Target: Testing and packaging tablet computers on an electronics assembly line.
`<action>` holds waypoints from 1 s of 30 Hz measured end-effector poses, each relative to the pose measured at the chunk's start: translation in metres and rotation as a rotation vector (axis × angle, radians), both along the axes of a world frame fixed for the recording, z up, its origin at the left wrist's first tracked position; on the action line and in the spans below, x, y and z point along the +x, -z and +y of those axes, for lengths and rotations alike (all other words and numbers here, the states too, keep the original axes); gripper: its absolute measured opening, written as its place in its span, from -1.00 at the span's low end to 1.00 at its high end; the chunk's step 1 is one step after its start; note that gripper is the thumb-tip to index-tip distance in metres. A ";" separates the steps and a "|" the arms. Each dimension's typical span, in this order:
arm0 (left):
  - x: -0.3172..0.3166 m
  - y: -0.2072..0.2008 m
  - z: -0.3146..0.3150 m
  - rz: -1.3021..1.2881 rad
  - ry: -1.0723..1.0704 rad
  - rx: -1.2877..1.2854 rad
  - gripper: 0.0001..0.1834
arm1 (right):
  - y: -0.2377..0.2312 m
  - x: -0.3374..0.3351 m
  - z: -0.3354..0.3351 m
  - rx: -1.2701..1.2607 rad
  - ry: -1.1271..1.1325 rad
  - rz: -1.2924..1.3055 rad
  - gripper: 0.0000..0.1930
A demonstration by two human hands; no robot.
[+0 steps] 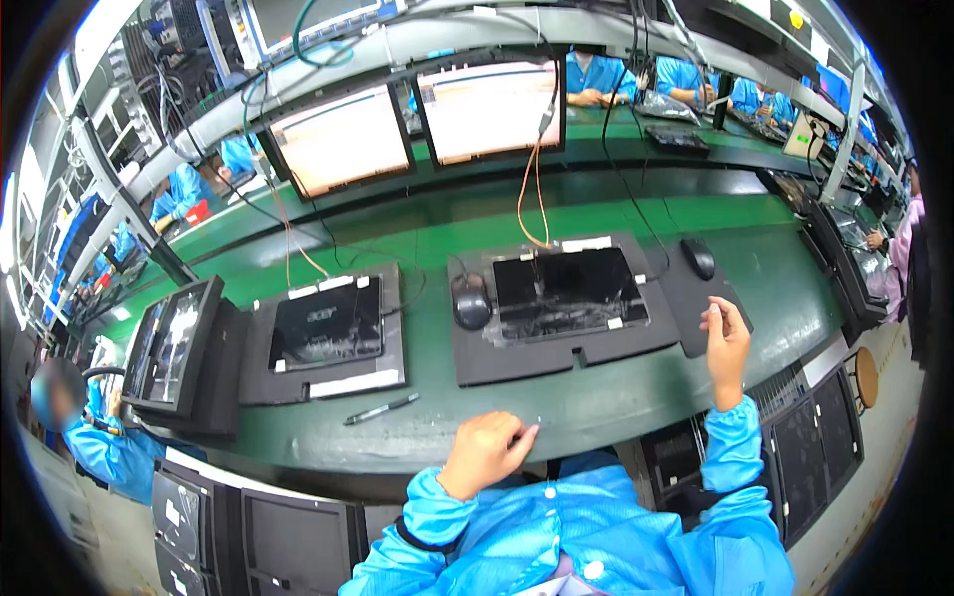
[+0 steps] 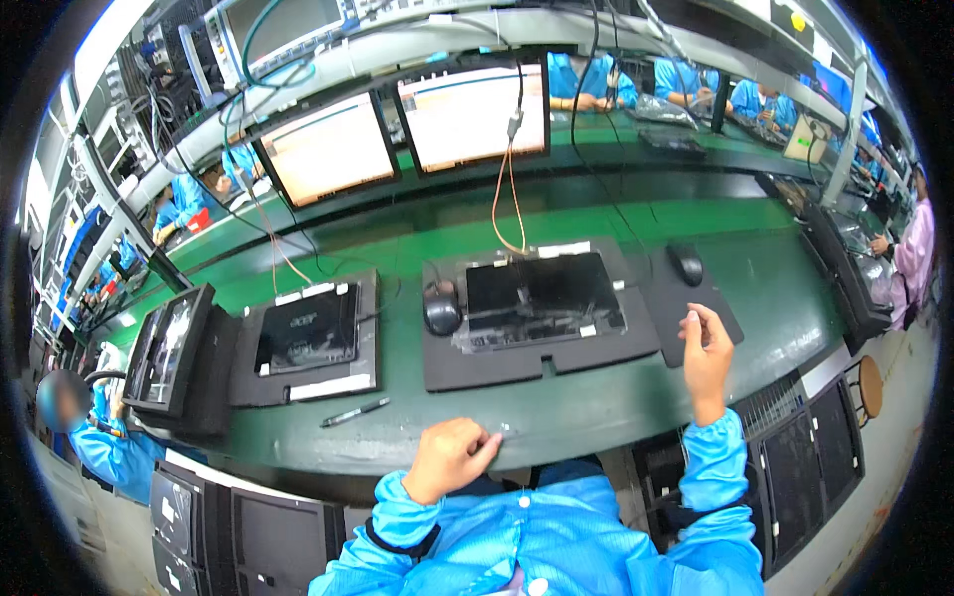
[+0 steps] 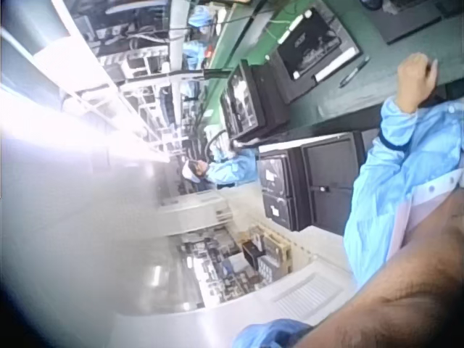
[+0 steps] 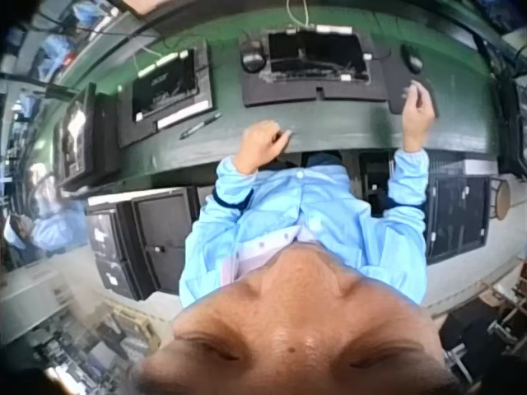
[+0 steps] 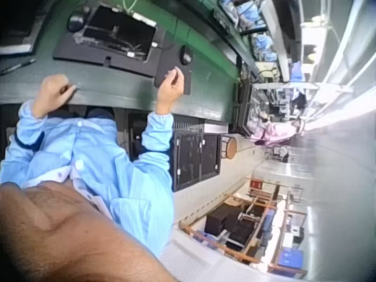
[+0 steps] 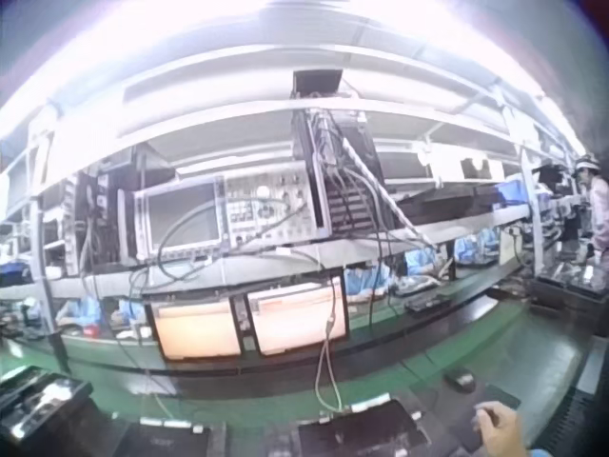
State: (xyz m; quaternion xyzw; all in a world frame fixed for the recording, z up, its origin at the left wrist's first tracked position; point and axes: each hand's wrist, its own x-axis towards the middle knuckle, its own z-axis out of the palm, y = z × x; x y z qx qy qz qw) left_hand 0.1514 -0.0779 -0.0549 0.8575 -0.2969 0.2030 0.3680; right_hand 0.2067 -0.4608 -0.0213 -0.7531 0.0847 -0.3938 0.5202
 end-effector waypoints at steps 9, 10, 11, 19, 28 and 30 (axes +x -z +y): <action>-0.002 -0.003 0.017 -0.059 -0.142 -0.050 -0.82 | 0.039 -0.030 0.071 -0.676 -0.128 -0.004 -0.69; -0.001 -0.004 0.024 -0.100 -0.187 -0.087 -0.81 | 0.036 -0.030 0.073 -0.673 -0.128 0.035 -0.66; 0.002 -0.007 0.042 -0.090 -0.227 -0.049 -0.67 | 0.032 -0.029 0.073 -0.696 -0.162 0.075 -0.58; 0.016 0.002 0.193 0.331 -1.074 0.133 0.04 | 0.028 -0.019 0.094 -1.052 -0.290 0.311 -0.20; 0.032 0.021 0.329 0.364 -1.305 0.065 0.03 | 0.019 -0.014 0.098 -1.052 -0.186 0.349 -0.51; 0.032 0.024 0.334 0.398 -1.249 0.078 0.00 | -0.004 -0.009 0.119 -0.988 -0.255 0.212 -0.51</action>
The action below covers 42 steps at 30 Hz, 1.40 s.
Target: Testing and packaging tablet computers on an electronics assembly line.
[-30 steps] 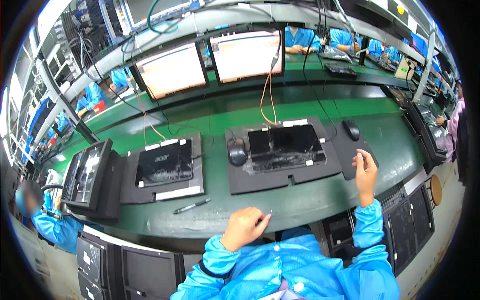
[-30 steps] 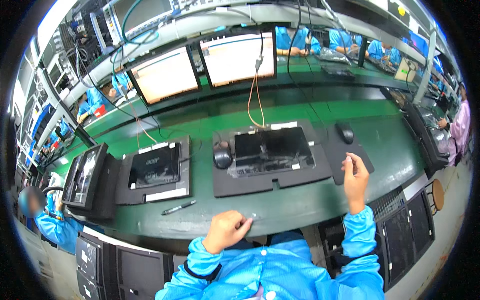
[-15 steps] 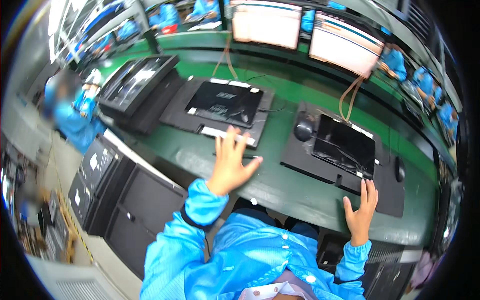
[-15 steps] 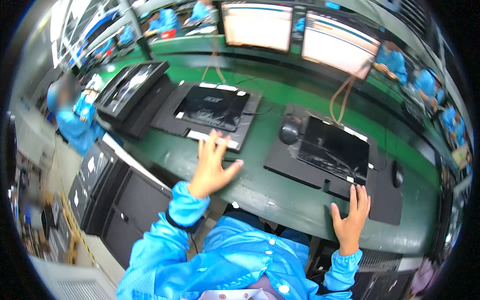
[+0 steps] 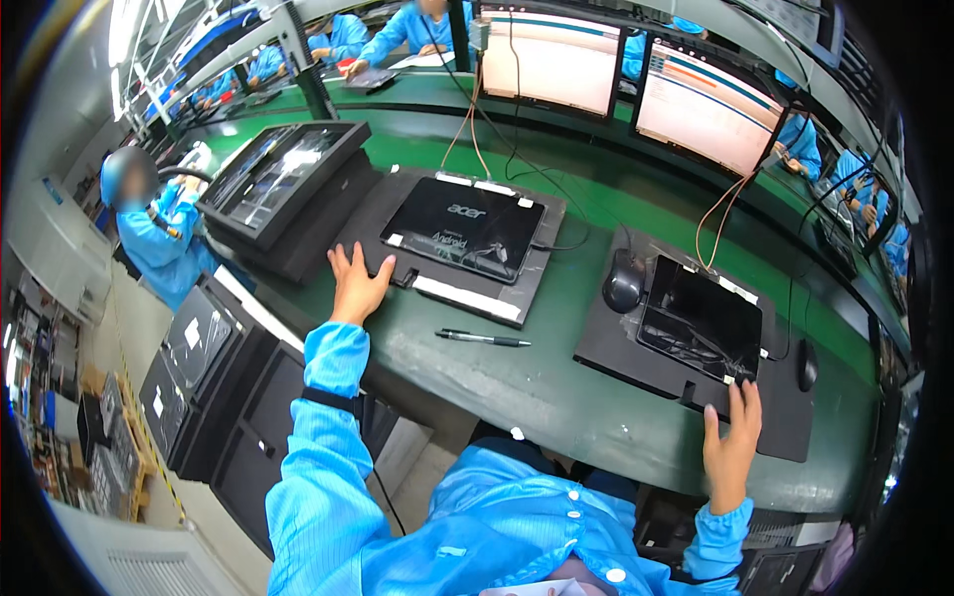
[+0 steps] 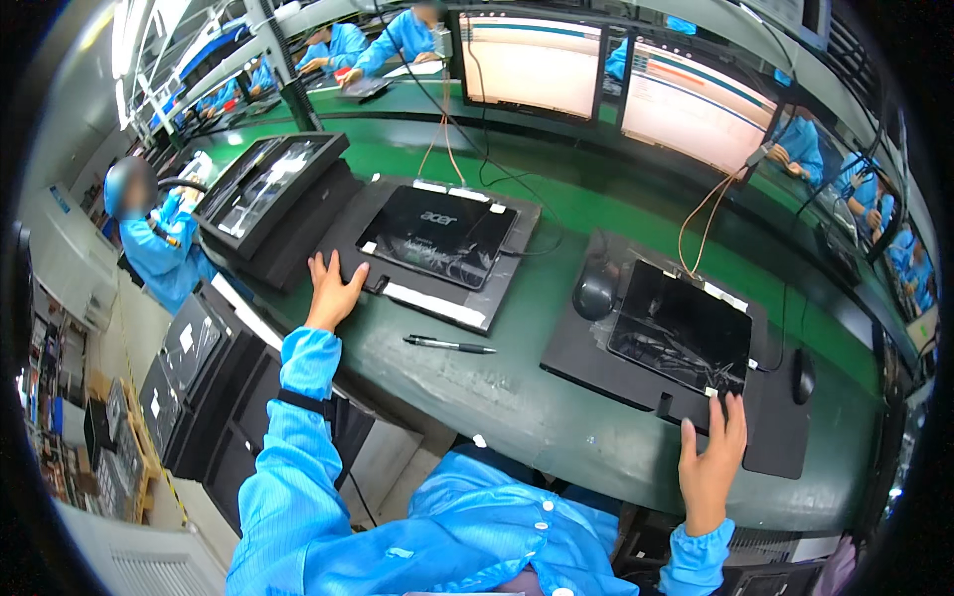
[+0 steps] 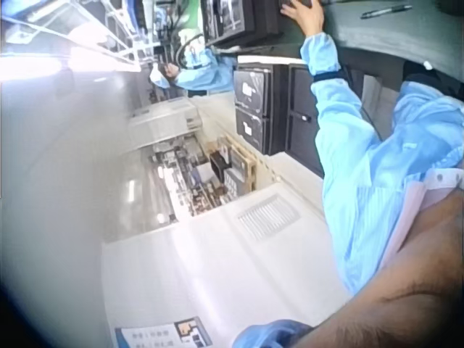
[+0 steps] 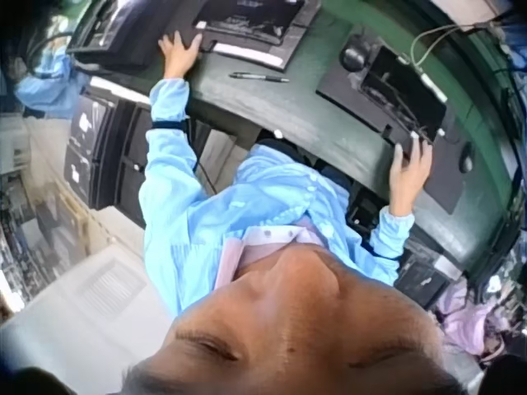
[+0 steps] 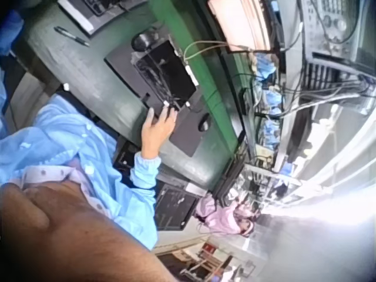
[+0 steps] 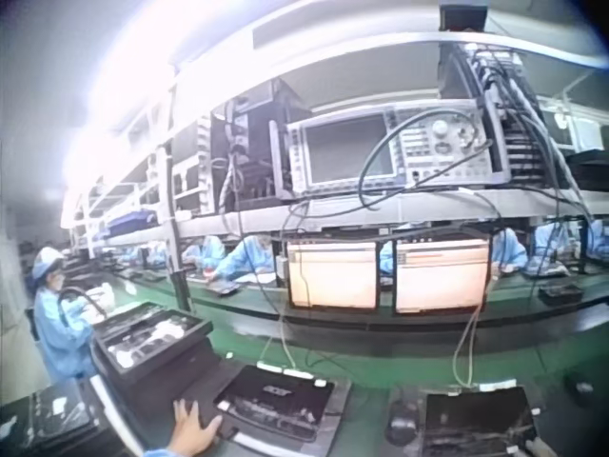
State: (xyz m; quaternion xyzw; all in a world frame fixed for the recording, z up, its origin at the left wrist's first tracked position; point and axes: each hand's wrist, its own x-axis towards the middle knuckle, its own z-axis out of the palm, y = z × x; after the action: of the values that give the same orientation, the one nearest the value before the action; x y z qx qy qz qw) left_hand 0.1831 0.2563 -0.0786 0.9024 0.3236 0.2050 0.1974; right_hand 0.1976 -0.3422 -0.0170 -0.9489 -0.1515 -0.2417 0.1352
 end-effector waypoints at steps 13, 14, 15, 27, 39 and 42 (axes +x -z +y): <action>-0.002 -0.030 -0.062 -0.349 0.150 0.040 -0.39 | 0.003 0.153 0.276 -0.040 -0.599 0.060 -0.73; 0.000 -0.034 -0.081 -0.501 0.159 -0.410 -0.43 | 0.006 0.158 0.281 -0.033 -0.620 0.038 -0.76; 0.002 -0.039 -0.097 -0.582 0.185 -0.876 -0.46 | 0.005 0.161 0.283 -0.086 -0.546 0.075 -0.78; 0.051 -0.075 -0.118 -0.815 0.160 -1.978 -0.71 | -0.100 0.117 0.277 -0.072 -0.533 0.210 -0.70; 0.032 -0.170 0.015 -1.643 0.217 -1.456 -0.80 | -0.068 0.062 0.216 0.067 -0.880 -0.094 -0.41; 0.035 -0.165 0.085 -1.655 0.182 -1.561 -0.79 | -0.061 0.037 0.194 0.061 -1.011 0.030 -0.51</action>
State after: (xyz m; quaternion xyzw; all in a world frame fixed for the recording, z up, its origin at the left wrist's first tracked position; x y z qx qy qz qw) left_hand 0.2183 0.3412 0.0863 0.1414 0.0667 0.4649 0.8714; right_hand 0.2347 -0.1484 0.0436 -0.7559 -0.5828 -0.1368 0.2650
